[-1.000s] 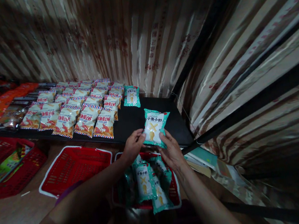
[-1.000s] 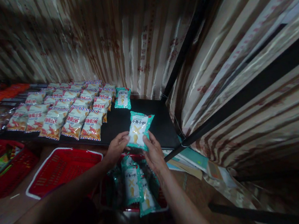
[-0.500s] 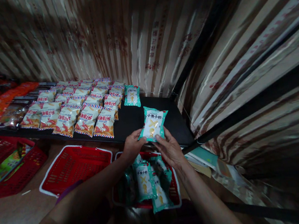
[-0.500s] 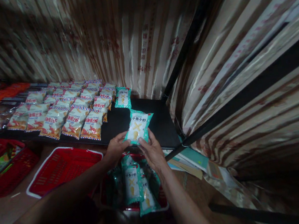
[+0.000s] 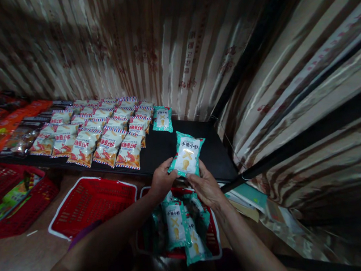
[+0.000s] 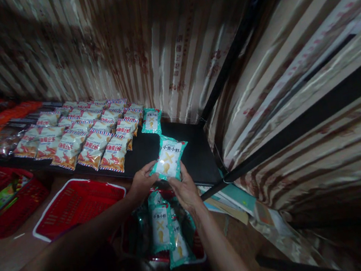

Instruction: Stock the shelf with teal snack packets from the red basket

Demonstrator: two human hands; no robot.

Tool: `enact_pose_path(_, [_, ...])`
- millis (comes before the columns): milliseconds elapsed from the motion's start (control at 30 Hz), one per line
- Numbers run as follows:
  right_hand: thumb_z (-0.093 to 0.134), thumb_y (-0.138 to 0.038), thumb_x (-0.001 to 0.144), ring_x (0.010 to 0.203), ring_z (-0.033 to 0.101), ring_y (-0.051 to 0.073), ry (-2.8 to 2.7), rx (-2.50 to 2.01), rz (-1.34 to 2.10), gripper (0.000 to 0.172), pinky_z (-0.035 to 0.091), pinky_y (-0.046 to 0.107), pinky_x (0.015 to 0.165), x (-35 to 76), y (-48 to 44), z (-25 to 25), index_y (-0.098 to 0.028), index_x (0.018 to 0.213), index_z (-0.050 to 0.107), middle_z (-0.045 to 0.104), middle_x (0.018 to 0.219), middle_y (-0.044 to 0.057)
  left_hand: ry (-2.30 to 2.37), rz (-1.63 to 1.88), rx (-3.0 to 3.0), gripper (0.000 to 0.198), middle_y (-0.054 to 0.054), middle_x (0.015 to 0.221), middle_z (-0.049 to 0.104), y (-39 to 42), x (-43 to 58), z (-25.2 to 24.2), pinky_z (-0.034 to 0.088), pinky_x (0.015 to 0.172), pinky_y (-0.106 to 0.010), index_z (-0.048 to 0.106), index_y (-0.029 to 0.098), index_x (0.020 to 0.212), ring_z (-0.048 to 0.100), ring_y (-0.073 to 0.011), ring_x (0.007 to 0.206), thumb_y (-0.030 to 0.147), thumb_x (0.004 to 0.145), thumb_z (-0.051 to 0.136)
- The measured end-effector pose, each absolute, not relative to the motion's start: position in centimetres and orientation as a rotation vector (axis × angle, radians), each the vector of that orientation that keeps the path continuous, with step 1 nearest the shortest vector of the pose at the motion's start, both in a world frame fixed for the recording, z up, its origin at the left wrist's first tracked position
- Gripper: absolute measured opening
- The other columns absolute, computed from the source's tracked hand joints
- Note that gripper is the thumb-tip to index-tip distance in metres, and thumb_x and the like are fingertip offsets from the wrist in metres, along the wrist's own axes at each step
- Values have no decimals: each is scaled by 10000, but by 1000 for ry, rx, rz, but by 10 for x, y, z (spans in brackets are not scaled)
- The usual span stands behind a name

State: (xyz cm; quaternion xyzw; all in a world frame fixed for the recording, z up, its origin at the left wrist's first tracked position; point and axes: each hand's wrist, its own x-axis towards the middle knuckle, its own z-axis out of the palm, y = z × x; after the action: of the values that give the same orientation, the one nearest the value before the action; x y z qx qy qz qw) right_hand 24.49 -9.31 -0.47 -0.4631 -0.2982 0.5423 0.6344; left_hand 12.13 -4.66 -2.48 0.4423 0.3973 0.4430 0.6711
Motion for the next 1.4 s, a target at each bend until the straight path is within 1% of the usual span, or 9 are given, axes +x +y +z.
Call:
enact_pose_path(100, [743, -172, 574, 995, 641, 212, -638, -1052, 1233, 697, 475, 419, 952, 244, -91, -7, -290, 1225, 523, 684, 1095, 9, 945, 1042, 1033, 530, -31, 991, 633, -44, 122, -25, 523, 638, -200, 517, 173, 1219, 615, -85, 692, 110, 697, 578])
enact_pose_path(267, [777, -244, 590, 1038, 623, 198, -554, -1083, 1184, 648, 471, 396, 960, 241, -86, -11, -296, 1197, 554, 672, 1126, 5, 922, 1101, 1057, 405, -30, 935, 590, -41, 120, -19, 533, 658, -214, 524, 165, 1113, 606, -107, 778, 101, 715, 563])
enact_pose_path(400, [778, -275, 600, 1040, 622, 214, -589, -1117, 1114, 680, 479, 410, 942, 239, -79, -15, -291, 1236, 537, 675, 1125, 24, 917, 1135, 1063, 345, -35, 952, 587, -35, 120, -18, 535, 656, -222, 527, 167, 1059, 606, -112, 792, 93, 723, 547])
enact_pose_path(567, [769, -272, 605, 992, 645, 221, -626, -1142, 1077, 703, 506, 407, 898, 234, -72, -22, -269, 1262, 520, 693, 1091, 36, 966, 1176, 1126, 381, -56, 1019, 586, -28, 117, -29, 537, 660, -228, 534, 173, 1095, 608, -137, 861, 92, 723, 543])
enact_pose_path(733, [727, -256, 634, 950, 660, 217, -650, -1160, 1052, 669, 524, 394, 872, 227, -61, -30, -240, 1268, 514, 715, 1025, 26, 1079, 1236, 1325, 386, -61, 1072, 559, -23, 111, -36, 533, 729, -252, 578, 203, 1110, 588, -149, 916, 96, 742, 534])
enact_pose_path(1033, [736, -210, 566, 962, 652, 210, -702, -1180, 976, 670, 470, 413, 961, 235, -3, -16, -206, 1212, 560, 710, 1023, 26, 1184, 1387, 1492, 400, -114, 1180, 498, 16, 127, -21, 494, 908, -360, 569, 172, 1167, 515, -197, 1099, 82, 793, 460])
enact_pose_path(1167, [691, -176, 564, 926, 658, 204, -719, -1212, 932, 651, 503, 387, 905, 239, 30, -14, -202, 1202, 564, 708, 1022, 32, 1234, 1408, 1527, 437, -138, 1231, 476, 39, 137, -20, 427, 1009, -407, 528, 154, 1225, 472, -221, 1172, 82, 803, 440])
enact_pose_path(1300, [650, -150, 575, 853, 667, 190, -750, -1283, 878, 769, 536, 350, 814, 239, 59, -16, -202, 1318, 458, 711, 954, 27, 1338, 1444, 1623, 434, -171, 1238, 483, 58, 142, -23, 375, 1058, -421, 506, 101, 1241, 471, -235, 1186, 80, 820, 400])
enact_pose_path(1400, [620, -131, 591, 840, 663, 183, -795, -1331, 818, 790, 542, 335, 781, 238, 77, -19, -223, 1350, 421, 702, 949, 19, 1423, 1470, 1638, 450, -178, 1243, 497, 70, 144, -26, 376, 1059, -422, 493, 88, 1248, 466, -240, 1205, 58, 812, 388])
